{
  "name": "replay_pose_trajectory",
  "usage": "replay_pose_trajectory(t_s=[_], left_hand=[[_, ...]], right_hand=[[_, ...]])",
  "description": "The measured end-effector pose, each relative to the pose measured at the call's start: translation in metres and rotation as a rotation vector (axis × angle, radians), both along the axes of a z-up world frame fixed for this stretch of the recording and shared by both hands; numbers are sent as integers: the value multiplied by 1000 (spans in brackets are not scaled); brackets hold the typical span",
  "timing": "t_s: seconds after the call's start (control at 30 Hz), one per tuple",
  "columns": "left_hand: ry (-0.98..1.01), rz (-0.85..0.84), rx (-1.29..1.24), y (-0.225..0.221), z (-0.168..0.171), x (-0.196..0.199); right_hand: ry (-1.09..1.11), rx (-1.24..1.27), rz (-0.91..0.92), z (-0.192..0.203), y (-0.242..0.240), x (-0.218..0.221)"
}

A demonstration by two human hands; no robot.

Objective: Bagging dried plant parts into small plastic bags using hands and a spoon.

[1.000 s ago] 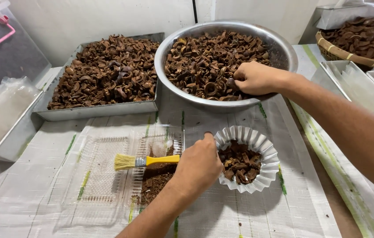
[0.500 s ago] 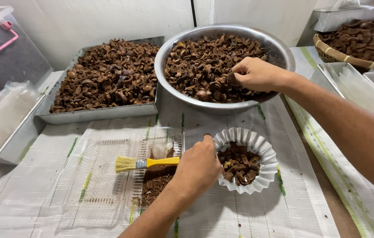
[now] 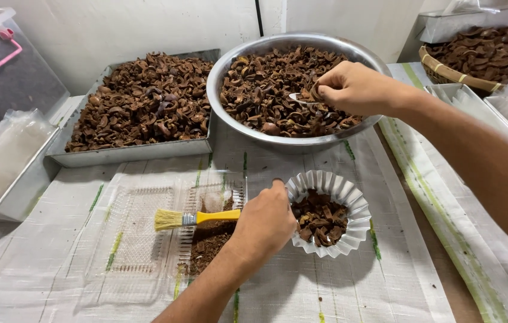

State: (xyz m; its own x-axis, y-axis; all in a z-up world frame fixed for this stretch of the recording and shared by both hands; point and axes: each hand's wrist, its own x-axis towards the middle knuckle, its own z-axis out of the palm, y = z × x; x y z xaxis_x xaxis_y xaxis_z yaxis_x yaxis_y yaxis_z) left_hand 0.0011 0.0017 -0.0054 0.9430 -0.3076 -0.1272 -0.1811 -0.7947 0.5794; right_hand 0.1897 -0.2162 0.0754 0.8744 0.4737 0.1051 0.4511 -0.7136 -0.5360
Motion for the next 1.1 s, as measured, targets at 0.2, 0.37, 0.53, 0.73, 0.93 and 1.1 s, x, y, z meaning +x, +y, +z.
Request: replay_pose_trajectory(t_s=[0.2, 0.37, 0.53, 0.73, 0.93, 1.1], left_hand=[[80, 79, 13, -3, 3, 4], [89, 82, 7, -4, 4, 2], [61, 84, 14, -4, 2, 3], [93, 85, 26, -3, 6, 1], [111, 86, 7, -3, 6, 0], [0, 23, 1, 1, -8, 2]], right_hand=[[-67, -142, 48, 38, 12, -90], [-284, -653, 160, 12, 11, -137], [-671, -941, 290, -11, -1, -141], [-435, -694, -82, 38, -3, -105], [3, -599, -384, 44, 9, -55], [-90, -772, -306, -19, -7, 19]])
